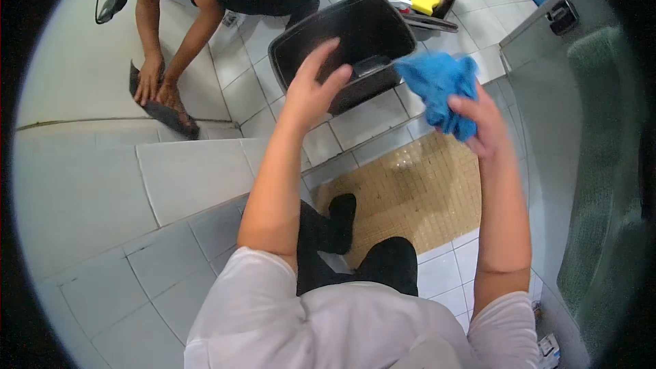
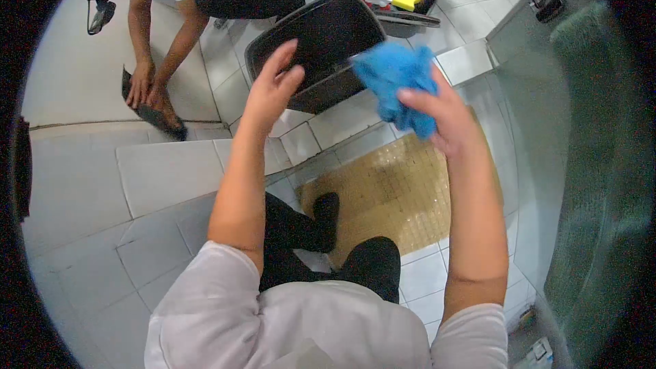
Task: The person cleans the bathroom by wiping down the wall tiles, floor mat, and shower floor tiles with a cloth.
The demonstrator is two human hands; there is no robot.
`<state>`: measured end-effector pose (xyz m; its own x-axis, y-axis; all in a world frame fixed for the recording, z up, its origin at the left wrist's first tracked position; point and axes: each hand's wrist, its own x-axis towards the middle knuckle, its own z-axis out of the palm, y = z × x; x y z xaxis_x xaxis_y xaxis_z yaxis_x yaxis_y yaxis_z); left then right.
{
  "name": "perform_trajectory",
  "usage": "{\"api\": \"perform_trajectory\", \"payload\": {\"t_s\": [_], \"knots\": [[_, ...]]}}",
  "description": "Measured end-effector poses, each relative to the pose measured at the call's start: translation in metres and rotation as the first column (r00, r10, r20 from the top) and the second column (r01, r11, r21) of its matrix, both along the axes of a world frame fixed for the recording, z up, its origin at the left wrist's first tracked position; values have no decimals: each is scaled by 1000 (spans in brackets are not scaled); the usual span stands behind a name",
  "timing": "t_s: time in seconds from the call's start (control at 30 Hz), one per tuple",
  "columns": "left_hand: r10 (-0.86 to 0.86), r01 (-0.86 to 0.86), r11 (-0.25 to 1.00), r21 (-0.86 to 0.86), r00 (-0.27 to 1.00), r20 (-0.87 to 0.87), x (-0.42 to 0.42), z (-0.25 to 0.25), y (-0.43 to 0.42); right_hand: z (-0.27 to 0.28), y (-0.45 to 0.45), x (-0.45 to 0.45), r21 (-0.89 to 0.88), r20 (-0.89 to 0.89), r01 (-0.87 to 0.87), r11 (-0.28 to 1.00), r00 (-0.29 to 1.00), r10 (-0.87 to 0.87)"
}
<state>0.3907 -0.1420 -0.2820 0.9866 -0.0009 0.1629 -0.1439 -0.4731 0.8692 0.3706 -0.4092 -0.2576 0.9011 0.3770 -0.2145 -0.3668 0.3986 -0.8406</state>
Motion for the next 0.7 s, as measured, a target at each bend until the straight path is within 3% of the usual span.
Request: {"api": "perform_trajectory", "payload": {"t_s": [0.03,0.1,0.13,0.17,0.2,0.23,0.27,0.3,0.33,0.4,0.47,0.5,0.53,0.57,0.6,0.67,0.7], "knots": [[-49,43,955,-293,999,-15,11,10,-12,21,19,19,11,40,-94,996,995,93],[-98,70,824,-563,995,-20,33,32,-29,60,56,50,-34,12,-216,976,976,217],[-176,132,790,-599,984,-15,42,42,-33,57,68,73,-45,11,-258,965,966,259],[-251,190,752,-631,968,-7,52,52,-37,53,75,93,59,34,-232,971,973,230],[-245,184,753,-632,969,-10,62,64,-41,49,80,106,164,59,-206,965,978,199],[-136,141,773,-619,989,56,71,75,-44,54,90,109,162,56,-214,963,977,207],[-26,95,788,-608,992,121,78,79,-44,61,103,109,294,-61,-118,948,988,142],[33,64,871,-487,982,188,82,75,-38,65,114,110,405,-184,-9,914,979,91],[44,56,867,-495,981,188,84,67,-32,60,125,108,397,-185,-17,918,978,98],[282,-246,959,-139,840,464,90,55,-25,47,138,104,309,-53,-61,949,995,81],[243,-253,966,-43,847,473,90,60,-12,44,141,108,223,-64,-95,970,992,112],[103,-91,993,-71,978,182,89,62,-2,35,135,116,104,-59,-234,967,969,241],[-76,58,987,-151,990,-119,86,65,7,28,134,120,-18,-74,-367,930,928,365],[-256,218,885,-412,966,-40,88,60,18,36,137,116,-33,-72,-386,922,921,383],[-349,281,782,-556,937,-18,94,51,33,38,139,117,-36,-78,-388,921,920,384],[-232,307,611,-730,951,206,92,56,29,38,141,118,64,-88,-555,829,825,559],[-233,308,604,-735,950,207,92,61,28,34,145,118,114,-130,-540,834,824,552]]}}
